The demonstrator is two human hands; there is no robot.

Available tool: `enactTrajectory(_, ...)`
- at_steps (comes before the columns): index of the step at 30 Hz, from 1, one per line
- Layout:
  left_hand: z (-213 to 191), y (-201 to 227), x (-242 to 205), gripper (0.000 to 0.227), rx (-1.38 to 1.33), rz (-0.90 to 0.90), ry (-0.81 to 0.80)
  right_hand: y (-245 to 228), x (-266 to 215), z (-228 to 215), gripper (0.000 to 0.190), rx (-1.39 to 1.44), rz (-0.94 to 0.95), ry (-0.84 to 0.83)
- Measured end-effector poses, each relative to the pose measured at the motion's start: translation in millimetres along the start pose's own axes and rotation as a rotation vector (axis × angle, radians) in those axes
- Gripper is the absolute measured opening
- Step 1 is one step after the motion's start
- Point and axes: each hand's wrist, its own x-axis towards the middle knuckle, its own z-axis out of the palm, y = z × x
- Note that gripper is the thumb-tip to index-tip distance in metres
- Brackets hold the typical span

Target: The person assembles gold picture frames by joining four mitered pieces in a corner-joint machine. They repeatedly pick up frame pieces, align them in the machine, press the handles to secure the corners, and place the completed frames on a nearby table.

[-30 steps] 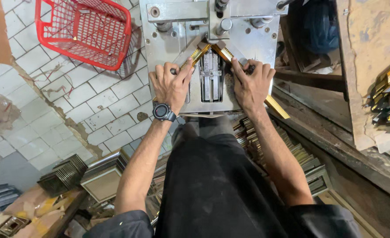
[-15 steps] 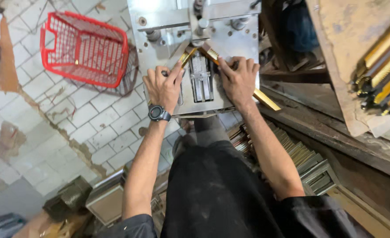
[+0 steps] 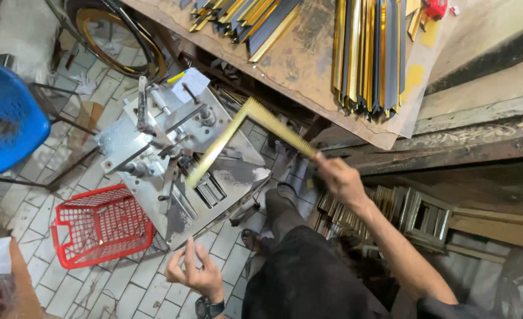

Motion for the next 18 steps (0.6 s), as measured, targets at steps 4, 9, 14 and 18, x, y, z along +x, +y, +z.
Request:
enactTrajectory(4,61,53,33,0.02,-0.228,0.094,0.016,78,99,-19,0.055,-0.345,0.332,0.247)
enactTrajectory(9,183,166,113,0.032,-0.249,0.388,-0.345,152,183,-34,0.032,-0.279,0.424,0.065)
enactTrajectory(14,325,248,211,0.024,-0.14,0.648,-0.404,211,182,-74,0.052,-0.344,0.498,0.365)
enactTrajectory(18,425,273,255,0.049,0.315,0.721,-0.429,231,188,-82,0.039,-0.388,0.566,0.27)
